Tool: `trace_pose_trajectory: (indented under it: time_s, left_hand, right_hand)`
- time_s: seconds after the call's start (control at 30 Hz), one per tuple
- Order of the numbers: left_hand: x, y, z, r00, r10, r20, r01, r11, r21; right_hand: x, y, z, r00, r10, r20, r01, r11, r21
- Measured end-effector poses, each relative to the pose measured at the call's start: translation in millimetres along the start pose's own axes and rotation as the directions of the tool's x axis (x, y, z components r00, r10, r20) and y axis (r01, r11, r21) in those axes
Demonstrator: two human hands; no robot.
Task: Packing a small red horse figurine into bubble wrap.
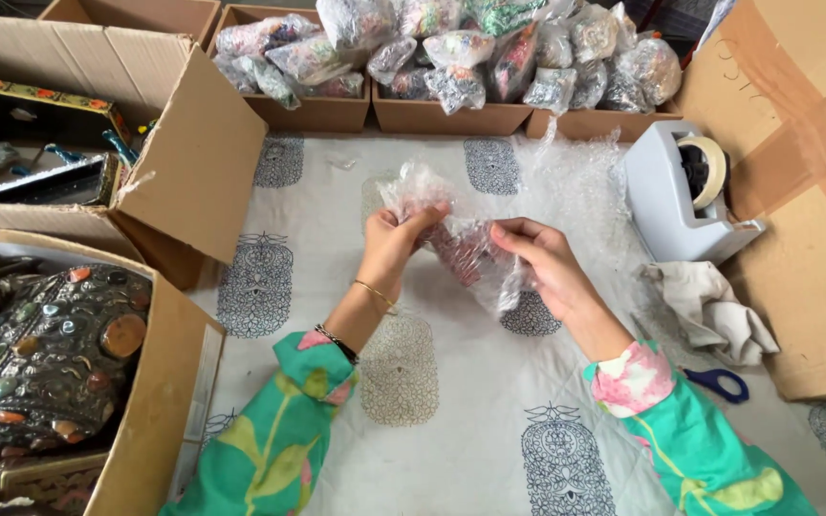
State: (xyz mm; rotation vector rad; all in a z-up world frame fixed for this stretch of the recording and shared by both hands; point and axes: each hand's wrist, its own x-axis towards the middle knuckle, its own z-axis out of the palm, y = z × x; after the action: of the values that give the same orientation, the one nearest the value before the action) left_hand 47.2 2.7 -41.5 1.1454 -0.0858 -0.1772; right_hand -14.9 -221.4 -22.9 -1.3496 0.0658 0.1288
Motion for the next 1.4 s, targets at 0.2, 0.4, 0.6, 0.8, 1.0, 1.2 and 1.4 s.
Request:
trace_pose_trajectory:
  time_s: [0.2, 0.4, 0.6, 0.8, 1.0, 1.2, 1.4]
  left_hand:
    - [-11, 18, 5, 0.997, -0.025, 0.073, 0.026, 1.000, -0.007]
    - [-11, -28, 13, 0.899, 0.332, 0.285, -0.411, 0.863, 0.292]
    - [-47, 22, 35, 0.812, 0.474, 0.340, -0.583, 0.673, 0.455]
    - [-41, 44, 30, 0.852, 0.206, 0.482, -0.429, 0.803, 0.414]
    - [-23, 35, 20, 0.902, 0.263, 0.341, -0.347, 0.913, 0.213]
    - [-41, 50, 34, 0.936, 0.339, 0.099, -0.353, 0.890, 0.289]
    - [-16, 28, 16, 0.946, 0.320, 0.051, -0.321, 0.947, 0.013]
  right_hand:
    - [6, 4, -19, 0.978, -0.036, 0.207, 0.100, 0.946, -0.308]
    - [4, 8, -5, 0.958, -0.232, 0.171, 0.281, 0.880, -0.384]
    - [-3, 6, 9, 0.909, -0.385, 0.160, 0.416, 0.845, -0.335]
    - [5, 19, -6, 0.936, -0.345, 0.063, 0.351, 0.915, -0.199]
    - [5, 11, -8, 0.979, -0.202, -0.022, 0.199, 0.976, -0.091]
    - [1, 9, -5, 0.957, -0.272, 0.102, 0.286, 0.944, -0.166]
    - [1, 9, -5, 0.962, -0.260, 0.079, 0.270, 0.946, -0.178]
